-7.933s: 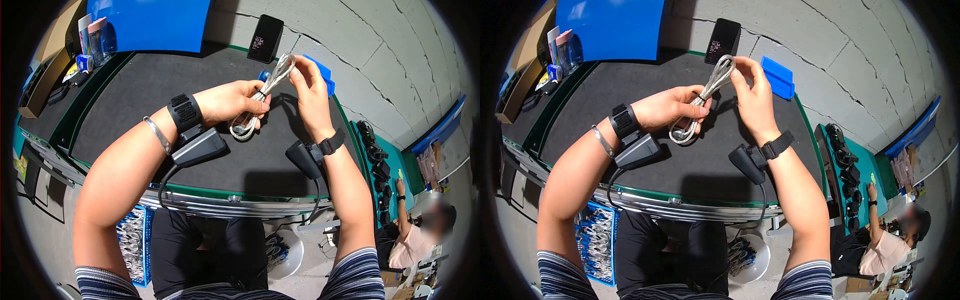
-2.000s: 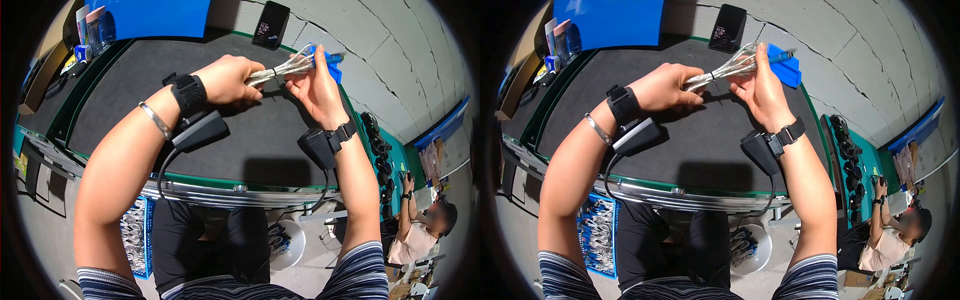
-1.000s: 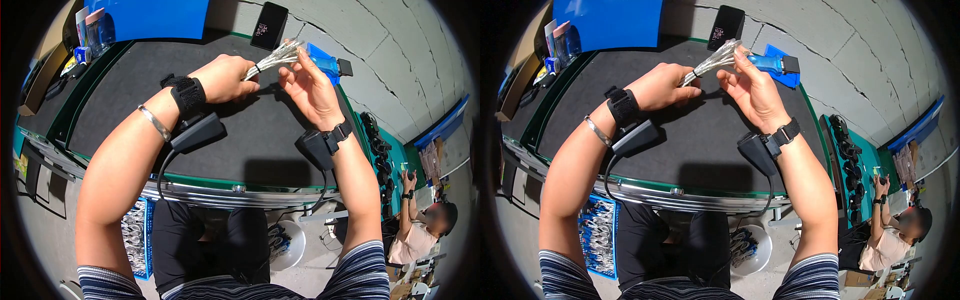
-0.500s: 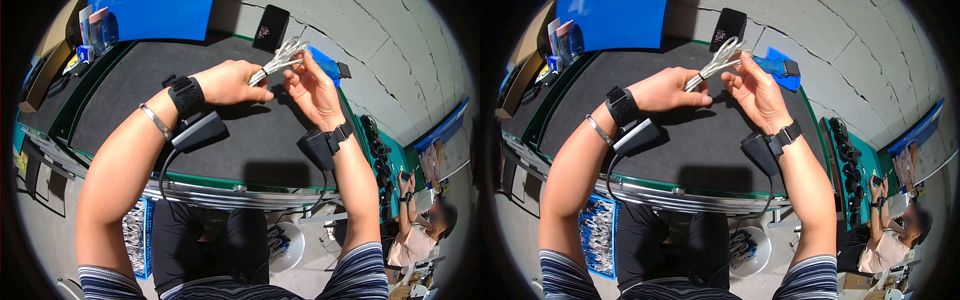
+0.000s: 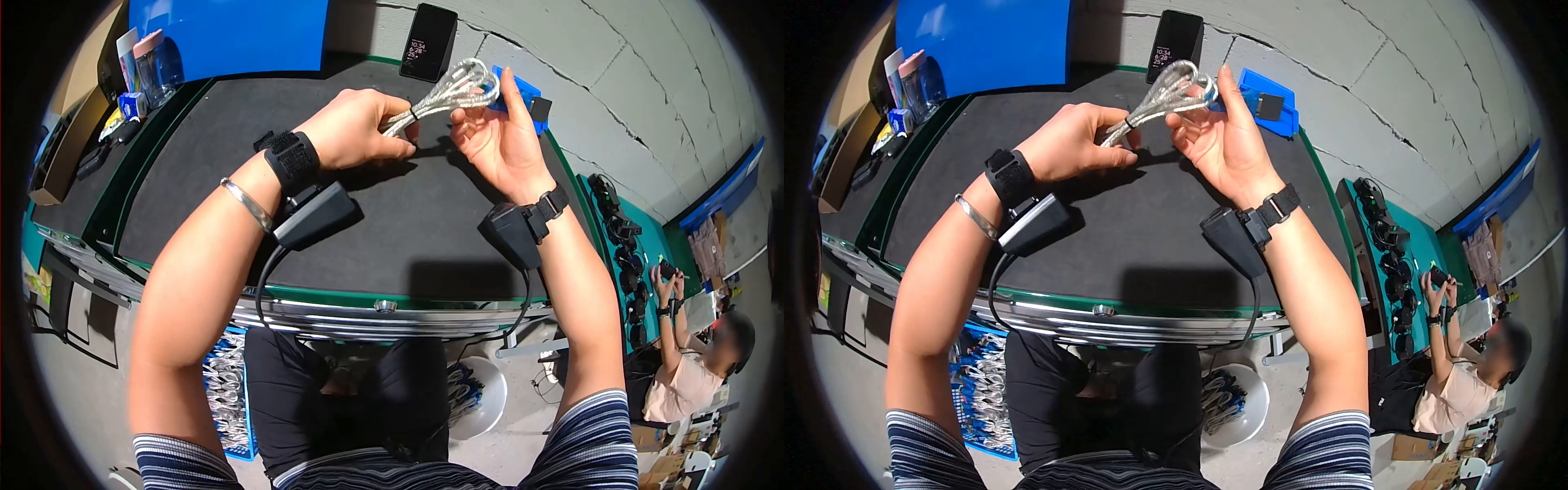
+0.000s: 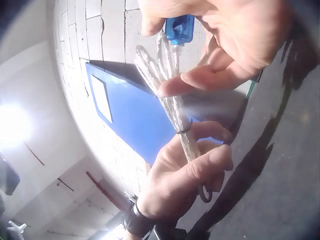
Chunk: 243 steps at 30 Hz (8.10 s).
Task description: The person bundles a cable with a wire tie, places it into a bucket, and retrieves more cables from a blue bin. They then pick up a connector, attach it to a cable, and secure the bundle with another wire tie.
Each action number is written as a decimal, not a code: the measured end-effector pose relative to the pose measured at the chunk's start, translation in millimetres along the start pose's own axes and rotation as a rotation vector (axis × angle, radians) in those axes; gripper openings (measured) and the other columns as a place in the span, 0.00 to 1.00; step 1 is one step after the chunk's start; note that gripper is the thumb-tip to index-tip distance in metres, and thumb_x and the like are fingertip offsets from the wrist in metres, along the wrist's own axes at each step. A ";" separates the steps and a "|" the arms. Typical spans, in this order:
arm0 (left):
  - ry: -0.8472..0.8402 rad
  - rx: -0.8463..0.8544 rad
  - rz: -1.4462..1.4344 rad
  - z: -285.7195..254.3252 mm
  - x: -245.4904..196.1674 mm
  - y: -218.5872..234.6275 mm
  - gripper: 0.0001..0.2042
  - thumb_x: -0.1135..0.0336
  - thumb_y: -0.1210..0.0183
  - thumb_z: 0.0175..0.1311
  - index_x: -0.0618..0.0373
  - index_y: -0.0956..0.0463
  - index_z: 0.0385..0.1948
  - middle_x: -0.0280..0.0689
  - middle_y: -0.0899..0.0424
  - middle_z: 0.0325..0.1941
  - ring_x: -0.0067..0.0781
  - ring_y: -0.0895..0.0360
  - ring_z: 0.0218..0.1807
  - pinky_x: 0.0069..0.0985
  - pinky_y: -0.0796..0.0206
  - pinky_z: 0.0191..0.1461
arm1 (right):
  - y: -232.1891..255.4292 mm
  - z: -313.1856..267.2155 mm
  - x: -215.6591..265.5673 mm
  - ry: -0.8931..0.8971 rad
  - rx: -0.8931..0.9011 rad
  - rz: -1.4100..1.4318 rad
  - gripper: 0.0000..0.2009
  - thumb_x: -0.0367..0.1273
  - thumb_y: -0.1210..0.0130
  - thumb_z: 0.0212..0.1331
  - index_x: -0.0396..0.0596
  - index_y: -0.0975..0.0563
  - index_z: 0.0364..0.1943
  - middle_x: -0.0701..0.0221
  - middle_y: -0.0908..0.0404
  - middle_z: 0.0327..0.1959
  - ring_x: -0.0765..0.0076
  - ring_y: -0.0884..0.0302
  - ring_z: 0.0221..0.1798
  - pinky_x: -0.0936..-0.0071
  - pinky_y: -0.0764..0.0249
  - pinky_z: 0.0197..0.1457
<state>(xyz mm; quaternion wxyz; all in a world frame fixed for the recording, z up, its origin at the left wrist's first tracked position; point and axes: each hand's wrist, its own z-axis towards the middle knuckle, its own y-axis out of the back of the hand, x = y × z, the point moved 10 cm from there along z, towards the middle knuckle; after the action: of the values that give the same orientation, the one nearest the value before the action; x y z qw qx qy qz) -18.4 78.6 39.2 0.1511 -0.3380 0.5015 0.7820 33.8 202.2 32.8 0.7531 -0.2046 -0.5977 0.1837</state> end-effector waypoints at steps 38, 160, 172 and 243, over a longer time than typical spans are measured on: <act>0.178 0.144 0.043 -2.3 14.1 -11.0 0.11 0.70 0.34 0.57 0.62 0.22 0.40 0.33 0.20 0.23 0.20 0.26 0.23 0.22 0.31 0.30 | 24.5 -5.5 -24.7 -0.129 -0.228 -0.097 0.18 0.45 0.45 0.66 0.44 0.23 0.43 0.72 0.19 0.33 0.76 0.20 0.31 0.82 0.24 0.34; 0.200 0.076 0.223 0.1 18.3 -2.1 0.22 0.51 0.39 0.59 0.62 0.21 0.45 0.48 0.16 0.34 0.44 0.18 0.41 0.35 0.29 0.47 | 45.8 -8.9 -1.7 0.072 -0.376 -0.485 0.14 0.42 0.44 0.65 0.45 0.23 0.43 0.76 0.19 0.34 0.83 0.22 0.36 0.83 0.26 0.42; 0.235 0.083 0.132 1.6 20.5 -2.0 0.18 0.55 0.40 0.60 0.62 0.20 0.43 0.45 0.17 0.31 0.37 0.18 0.35 0.32 0.28 0.44 | 49.1 -6.2 -8.3 -0.039 -0.345 -0.395 0.16 0.46 0.48 0.67 0.49 0.22 0.45 0.77 0.20 0.34 0.84 0.24 0.34 0.84 0.30 0.38; 0.238 0.147 -0.407 3.3 5.0 -18.9 0.12 0.64 0.39 0.65 0.60 0.23 0.44 0.33 0.18 0.30 0.19 0.22 0.32 0.17 0.31 0.38 | 32.2 -5.8 3.7 -0.014 -0.282 -0.166 0.18 0.51 0.49 0.66 0.54 0.26 0.47 0.78 0.23 0.41 0.82 0.27 0.43 0.78 0.30 0.48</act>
<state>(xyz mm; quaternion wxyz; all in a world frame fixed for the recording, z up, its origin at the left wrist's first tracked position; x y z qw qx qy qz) -12.4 89.6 23.7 0.2698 -0.5098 0.4928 0.6515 39.3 231.0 17.7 0.7254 -0.2570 -0.6375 0.0364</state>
